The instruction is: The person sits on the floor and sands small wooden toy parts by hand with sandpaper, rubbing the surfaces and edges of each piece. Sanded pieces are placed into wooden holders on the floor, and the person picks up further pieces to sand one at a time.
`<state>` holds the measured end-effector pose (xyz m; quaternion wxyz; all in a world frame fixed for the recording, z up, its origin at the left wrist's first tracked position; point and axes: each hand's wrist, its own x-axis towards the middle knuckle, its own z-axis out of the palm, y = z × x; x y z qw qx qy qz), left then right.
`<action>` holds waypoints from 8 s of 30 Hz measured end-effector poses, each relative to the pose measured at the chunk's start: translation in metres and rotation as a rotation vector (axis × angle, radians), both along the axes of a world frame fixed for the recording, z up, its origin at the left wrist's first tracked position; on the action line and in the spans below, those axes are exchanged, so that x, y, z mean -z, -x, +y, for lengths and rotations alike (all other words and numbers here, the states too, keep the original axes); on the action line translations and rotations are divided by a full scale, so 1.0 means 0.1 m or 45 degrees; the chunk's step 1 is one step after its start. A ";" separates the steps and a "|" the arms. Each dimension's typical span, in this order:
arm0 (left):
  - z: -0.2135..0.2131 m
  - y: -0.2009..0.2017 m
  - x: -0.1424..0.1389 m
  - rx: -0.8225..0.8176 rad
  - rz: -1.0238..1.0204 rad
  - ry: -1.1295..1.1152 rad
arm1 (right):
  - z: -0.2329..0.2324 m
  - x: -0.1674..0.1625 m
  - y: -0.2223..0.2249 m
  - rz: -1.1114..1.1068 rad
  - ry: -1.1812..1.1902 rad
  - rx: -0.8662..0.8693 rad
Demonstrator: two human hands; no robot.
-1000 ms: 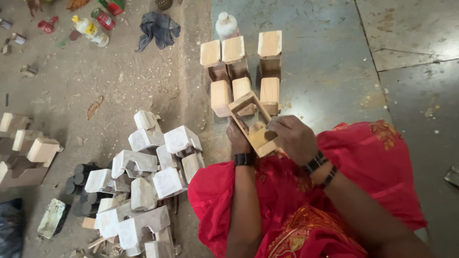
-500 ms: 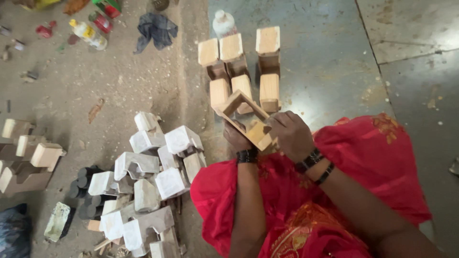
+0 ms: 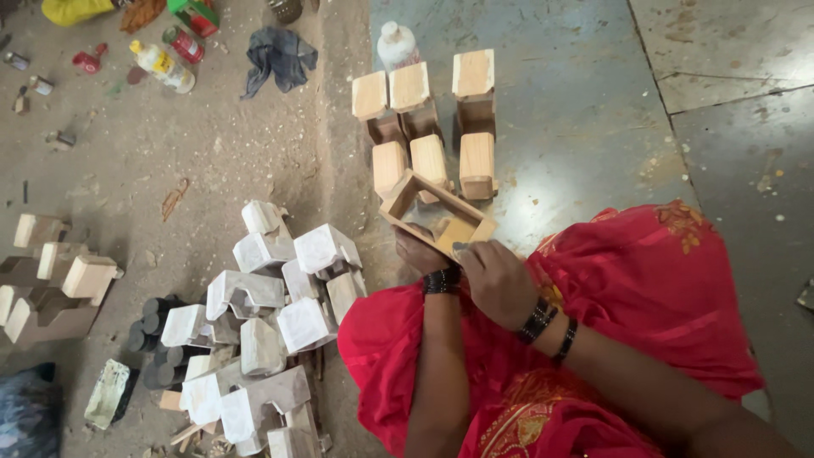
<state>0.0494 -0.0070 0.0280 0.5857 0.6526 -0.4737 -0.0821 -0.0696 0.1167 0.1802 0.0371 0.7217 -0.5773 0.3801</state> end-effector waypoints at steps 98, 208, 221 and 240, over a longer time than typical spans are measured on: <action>0.63 0.49 -0.40 0.690 0.347 -0.203 | -0.49 -0.25 0.19 0.072 0.201 0.086; -0.36 0.72 -0.59 0.981 -1.043 -1.253 | -1.94 0.98 1.75 0.213 -0.256 0.148; -0.33 0.72 -0.51 0.933 -0.976 -1.158 | -1.89 1.09 1.93 0.156 -0.476 0.347; -0.35 0.73 -0.47 0.957 -1.010 -1.164 | -1.99 0.88 1.92 0.076 -0.637 0.405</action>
